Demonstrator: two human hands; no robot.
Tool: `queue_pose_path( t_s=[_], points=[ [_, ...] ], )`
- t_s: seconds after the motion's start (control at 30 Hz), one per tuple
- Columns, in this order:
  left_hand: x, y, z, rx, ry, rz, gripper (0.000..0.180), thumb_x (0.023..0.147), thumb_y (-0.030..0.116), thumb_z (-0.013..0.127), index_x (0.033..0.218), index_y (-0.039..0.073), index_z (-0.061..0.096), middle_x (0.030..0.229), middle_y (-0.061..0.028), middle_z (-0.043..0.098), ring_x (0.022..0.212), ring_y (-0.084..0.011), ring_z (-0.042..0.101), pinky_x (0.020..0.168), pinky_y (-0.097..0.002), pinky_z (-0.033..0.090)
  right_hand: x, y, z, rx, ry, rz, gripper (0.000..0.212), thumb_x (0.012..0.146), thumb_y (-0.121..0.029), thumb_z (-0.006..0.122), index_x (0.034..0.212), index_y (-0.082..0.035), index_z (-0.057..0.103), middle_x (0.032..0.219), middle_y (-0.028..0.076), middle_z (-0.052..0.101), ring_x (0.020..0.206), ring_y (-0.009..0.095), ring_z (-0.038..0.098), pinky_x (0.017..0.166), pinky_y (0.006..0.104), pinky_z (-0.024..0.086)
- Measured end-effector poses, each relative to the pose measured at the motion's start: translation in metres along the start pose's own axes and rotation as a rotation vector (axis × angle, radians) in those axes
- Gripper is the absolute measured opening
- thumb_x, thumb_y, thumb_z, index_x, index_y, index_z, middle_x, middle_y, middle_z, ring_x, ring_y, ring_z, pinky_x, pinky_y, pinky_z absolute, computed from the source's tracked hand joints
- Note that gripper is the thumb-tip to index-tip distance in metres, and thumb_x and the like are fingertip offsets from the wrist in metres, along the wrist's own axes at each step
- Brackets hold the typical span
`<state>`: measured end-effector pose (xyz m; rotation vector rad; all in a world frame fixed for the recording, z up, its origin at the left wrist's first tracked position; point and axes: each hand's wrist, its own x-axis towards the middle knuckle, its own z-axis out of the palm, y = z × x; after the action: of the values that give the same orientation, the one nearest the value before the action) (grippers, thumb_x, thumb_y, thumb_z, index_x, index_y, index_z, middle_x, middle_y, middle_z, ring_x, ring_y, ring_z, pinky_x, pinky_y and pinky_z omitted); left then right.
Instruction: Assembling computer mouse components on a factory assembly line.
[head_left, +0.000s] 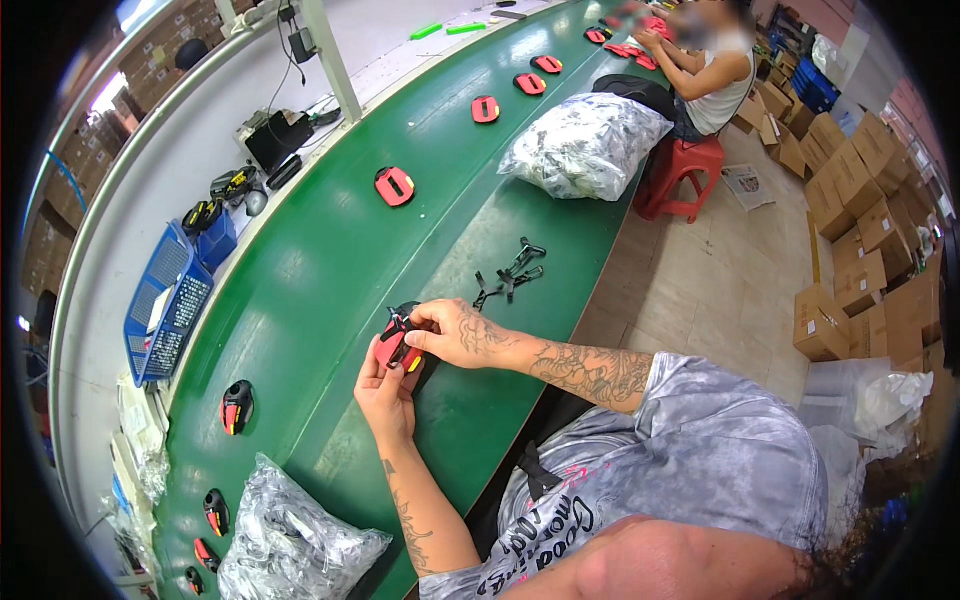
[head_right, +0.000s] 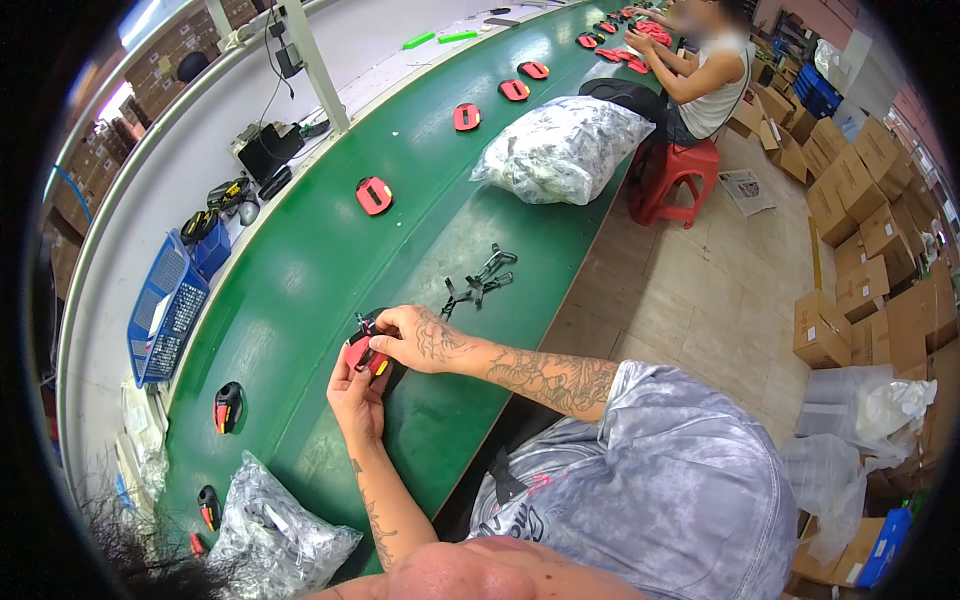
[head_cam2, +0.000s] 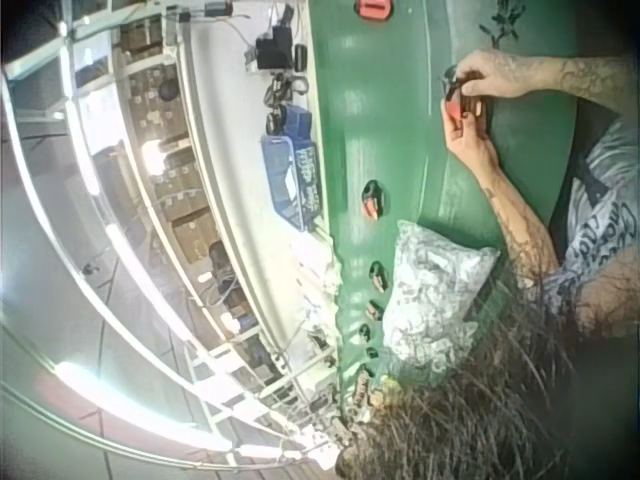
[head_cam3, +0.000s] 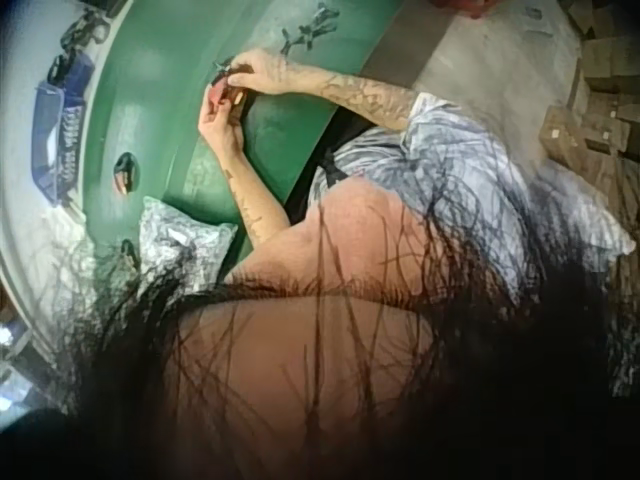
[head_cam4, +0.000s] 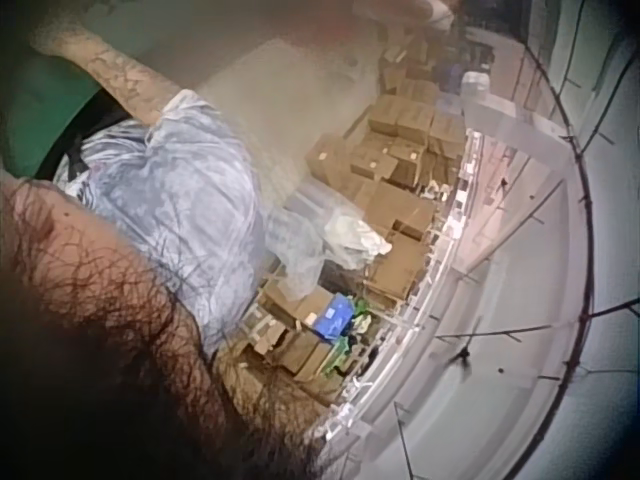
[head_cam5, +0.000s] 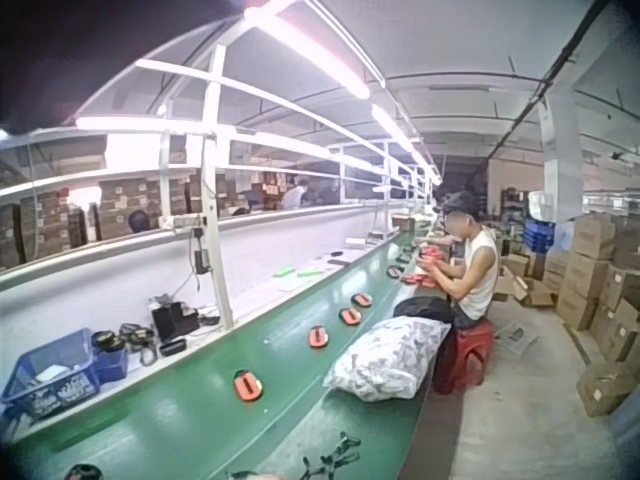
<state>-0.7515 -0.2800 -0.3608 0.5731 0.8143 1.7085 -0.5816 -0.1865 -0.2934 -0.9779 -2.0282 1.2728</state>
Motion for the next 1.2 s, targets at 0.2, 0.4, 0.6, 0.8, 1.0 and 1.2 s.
queue_pose_path(
  t_s=[0.2,0.4,0.6,0.8,1.0,1.2],
  points=[
    [-0.004,0.006,0.008,0.017,-0.012,0.032,0.055,0.097,-0.002,0.061,0.148,-0.009,0.043,0.135,-0.0213,0.063,0.119,-0.0312,0.067,0.1,-0.0482,0.06,-0.002,0.015,0.012,0.081,0.107,-0.035,0.031,0.094,-0.023,0.073,0.105,0.005,0.065,0.096,0.016,0.071,0.09,0.026,0.069,0.083,0.0377,0.055],
    [0.0,0.0,0.005,0.122,0.025,0.07,0.051,0.1,0.003,0.061,0.147,-0.008,0.045,0.132,-0.0208,0.064,0.114,-0.0301,0.07,0.096,-0.0486,0.062,0.009,0.048,0.013,0.435,-0.037,-0.005,0.032,0.092,-0.027,0.08,0.102,0.0,0.067,0.092,0.002,0.069,0.086,0.009,0.061,0.079,0.028,0.051],
    [-0.003,-0.002,0.004,0.108,-0.014,0.069,0.054,0.098,0.007,0.067,0.146,-0.007,0.047,0.129,-0.0193,0.066,0.11,-0.0303,0.071,0.091,-0.046,0.063,0.004,0.063,0.015,0.45,-0.032,-0.092,0.036,0.094,-0.03,0.077,0.109,0.001,0.069,0.096,0.002,0.07,0.089,0.01,0.061,0.08,0.0287,0.051],
    [-0.004,-0.002,-0.003,0.134,-0.091,0.097,0.052,0.1,0.007,0.065,0.146,-0.006,0.046,0.13,-0.019,0.066,0.111,-0.0289,0.071,0.093,-0.0447,0.063,0.0,0.054,0.014,0.337,-0.003,-0.142,0.037,0.091,-0.034,0.079,0.105,-0.001,0.07,0.093,0.003,0.07,0.088,0.01,0.062,0.079,0.0308,0.052],
    [-0.004,-0.004,-0.007,0.096,-0.132,0.126,0.046,0.1,0.006,0.065,0.143,-0.006,0.05,0.129,-0.0167,0.065,0.112,-0.0286,0.069,0.095,-0.0452,0.063,-0.016,0.017,0.029,0.098,0.281,-0.168,0.042,0.08,-0.036,0.081,0.09,0.002,0.065,0.084,0.017,0.07,0.081,0.029,0.069,0.073,0.04,0.054],
    [-0.01,-0.008,-0.007,0.157,-0.092,0.155,0.046,0.101,0.005,0.064,0.143,-0.005,0.051,0.129,-0.0171,0.064,0.111,-0.0293,0.069,0.095,-0.0457,0.061,-0.022,0.011,0.023,0.044,0.242,-0.198,0.041,0.078,-0.037,0.08,0.086,0.001,0.066,0.08,0.018,0.071,0.073,0.032,0.07,0.068,0.0407,0.055]
  ],
)
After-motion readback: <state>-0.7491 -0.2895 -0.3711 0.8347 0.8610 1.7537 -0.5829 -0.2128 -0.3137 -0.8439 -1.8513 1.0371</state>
